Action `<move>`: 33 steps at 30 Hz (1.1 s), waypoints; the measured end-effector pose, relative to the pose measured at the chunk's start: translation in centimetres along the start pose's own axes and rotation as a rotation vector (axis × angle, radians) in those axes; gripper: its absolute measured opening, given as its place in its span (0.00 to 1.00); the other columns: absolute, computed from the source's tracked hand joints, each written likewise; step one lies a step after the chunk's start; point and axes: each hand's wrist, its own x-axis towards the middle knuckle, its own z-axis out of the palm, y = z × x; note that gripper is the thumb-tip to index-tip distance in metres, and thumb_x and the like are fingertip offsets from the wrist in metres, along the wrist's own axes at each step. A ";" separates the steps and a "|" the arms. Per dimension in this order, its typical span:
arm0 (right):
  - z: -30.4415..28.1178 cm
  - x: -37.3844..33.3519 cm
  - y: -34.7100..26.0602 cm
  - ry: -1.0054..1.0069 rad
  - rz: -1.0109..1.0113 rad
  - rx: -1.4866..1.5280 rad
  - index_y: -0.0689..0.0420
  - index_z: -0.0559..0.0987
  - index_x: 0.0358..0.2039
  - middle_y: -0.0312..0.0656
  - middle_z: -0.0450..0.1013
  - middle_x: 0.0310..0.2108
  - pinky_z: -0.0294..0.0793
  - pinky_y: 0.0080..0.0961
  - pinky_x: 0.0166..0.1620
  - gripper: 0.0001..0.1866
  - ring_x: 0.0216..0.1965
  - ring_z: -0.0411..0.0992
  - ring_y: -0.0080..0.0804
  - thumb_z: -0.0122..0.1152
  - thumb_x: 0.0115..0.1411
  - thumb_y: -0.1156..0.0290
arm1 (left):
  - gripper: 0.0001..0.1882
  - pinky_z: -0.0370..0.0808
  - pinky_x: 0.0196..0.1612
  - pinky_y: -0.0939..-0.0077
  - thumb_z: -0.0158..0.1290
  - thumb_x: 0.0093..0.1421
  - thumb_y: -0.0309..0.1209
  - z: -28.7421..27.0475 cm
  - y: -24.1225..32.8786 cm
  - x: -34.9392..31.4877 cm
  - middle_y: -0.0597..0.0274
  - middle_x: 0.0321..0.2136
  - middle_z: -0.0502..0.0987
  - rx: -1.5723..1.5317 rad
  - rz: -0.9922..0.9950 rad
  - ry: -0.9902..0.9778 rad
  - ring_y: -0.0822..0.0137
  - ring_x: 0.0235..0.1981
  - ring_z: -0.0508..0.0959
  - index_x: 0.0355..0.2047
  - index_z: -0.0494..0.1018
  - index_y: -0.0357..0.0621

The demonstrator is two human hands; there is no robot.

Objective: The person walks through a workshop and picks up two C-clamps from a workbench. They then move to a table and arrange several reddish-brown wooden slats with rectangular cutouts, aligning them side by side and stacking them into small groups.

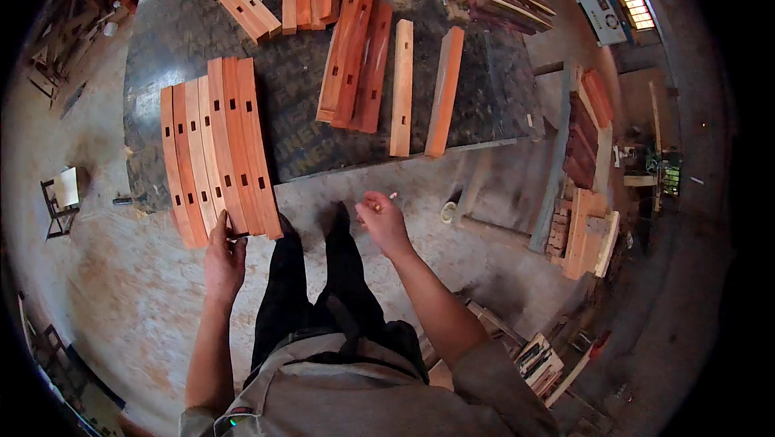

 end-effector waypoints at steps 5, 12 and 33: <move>2.2 -1.3 0.9 -0.060 0.010 0.007 0.64 0.72 0.54 0.43 0.77 0.40 0.77 0.25 0.43 0.26 0.38 0.76 0.27 0.67 0.60 0.63 | 0.37 0.79 0.36 0.61 0.60 0.60 0.27 -0.9 2.2 0.6 0.52 0.42 0.77 0.076 -0.015 -0.014 0.55 0.33 0.81 0.68 0.59 0.51; 9.6 -5.0 -1.7 -0.187 -0.243 -0.346 0.65 0.65 0.60 0.49 0.75 0.48 0.75 0.32 0.50 0.36 0.47 0.75 0.36 0.71 0.56 0.65 | 0.39 0.80 0.33 0.59 0.63 0.56 0.36 -1.5 3.0 0.9 0.57 0.36 0.77 0.429 0.138 -0.002 0.54 0.34 0.81 0.67 0.61 0.60; 14.4 -4.4 -4.9 -0.134 -0.305 -0.493 0.61 0.71 0.53 0.57 0.75 0.44 0.74 0.47 0.48 0.29 0.47 0.74 0.57 0.69 0.55 0.61 | 0.30 0.78 0.30 0.65 0.57 0.61 0.38 -2.2 2.5 1.7 0.61 0.29 0.75 0.501 0.274 -0.005 0.60 0.29 0.80 0.63 0.66 0.50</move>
